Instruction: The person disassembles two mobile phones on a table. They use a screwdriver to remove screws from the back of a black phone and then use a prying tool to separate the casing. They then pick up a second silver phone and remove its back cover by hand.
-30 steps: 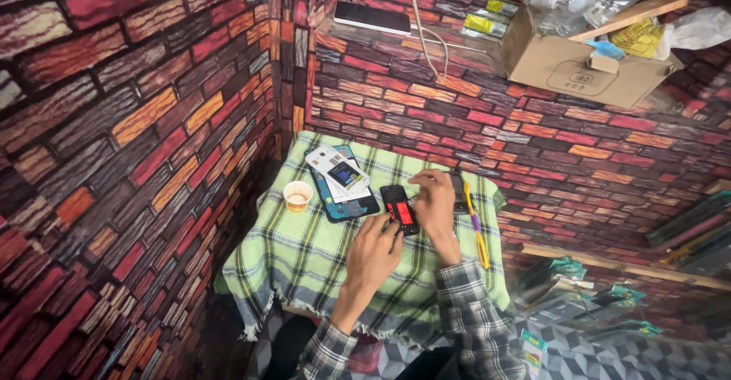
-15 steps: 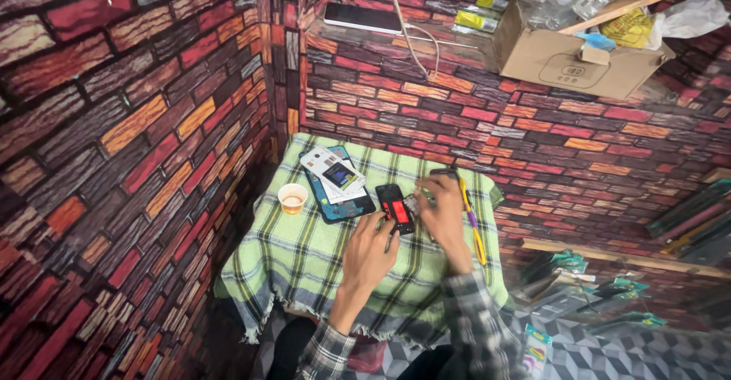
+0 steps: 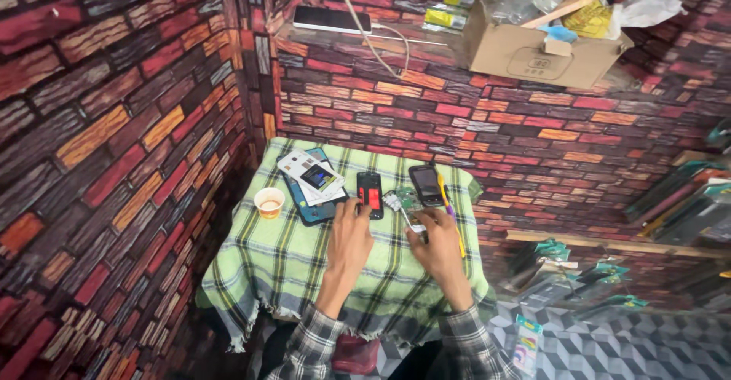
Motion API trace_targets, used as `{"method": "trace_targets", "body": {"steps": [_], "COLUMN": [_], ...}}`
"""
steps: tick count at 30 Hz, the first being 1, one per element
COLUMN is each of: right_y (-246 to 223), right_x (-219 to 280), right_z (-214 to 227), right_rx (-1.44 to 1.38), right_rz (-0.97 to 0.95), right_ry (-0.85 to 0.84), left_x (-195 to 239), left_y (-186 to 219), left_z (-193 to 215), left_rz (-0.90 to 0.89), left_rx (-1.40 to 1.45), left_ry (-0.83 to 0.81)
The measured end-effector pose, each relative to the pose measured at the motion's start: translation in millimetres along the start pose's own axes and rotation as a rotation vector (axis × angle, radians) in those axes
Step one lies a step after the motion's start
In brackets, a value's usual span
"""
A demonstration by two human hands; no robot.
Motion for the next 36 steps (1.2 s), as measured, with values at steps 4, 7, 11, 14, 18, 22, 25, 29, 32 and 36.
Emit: {"method": "trace_targets", "body": {"steps": [4,7,11,14,18,22,25,29,32,36], "right_y": [6.6,10.5,14.5,16.7,20.8,19.4,22.9,31.4,36.6,38.2], "right_x": [3.4,4.4,5.7,3.2,1.4,5.3,9.7,13.5,16.1,15.9], "right_z": [-2.0,-0.4,7.1,13.4,19.2,23.8,20.3,12.2,10.7,9.6], "right_rx": [-0.022,-0.047,-0.172,-0.298,-0.372,-0.438,-0.533,-0.778,-0.909,-0.951], "right_rz": [-0.019,-0.026,-0.022,-0.032,-0.170,-0.044,-0.128,-0.371,-0.345,-0.303], "right_ry": [0.022,0.025,-0.050,-0.147,-0.247,-0.080,-0.056,-0.083,-0.090,-0.178], "left_x": [-10.1,-10.5,-4.4,-4.0,-4.5,-1.9,-0.1,-3.9,-4.9,-4.2], "left_y": [-1.9,3.5,12.4,15.4,16.2,14.4,11.6,2.0,-7.5,-11.8], "left_z": [-5.4,-4.3,5.2,11.6,12.6,12.0,12.3,16.6,19.4,22.3], "left_rz": [-0.012,-0.019,-0.093,-0.163,-0.180,-0.197,-0.169,-0.100,0.034,0.104], "left_rx": [-0.036,0.027,0.115,0.175,0.203,0.256,0.326,0.497,0.619,0.723], "left_ry": [-0.031,-0.027,-0.052,-0.086,-0.119,-0.093,-0.051,0.023,0.067,0.079]}}
Point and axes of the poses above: each hand's wrist, its own x-axis away from the middle knuckle, its own z-axis out of the back of the hand, y = z × x, the point moved 2 cm from there along -x, towards the middle knuckle, and after that the axes turned 6 degrees about x, right-handed, at the moved point
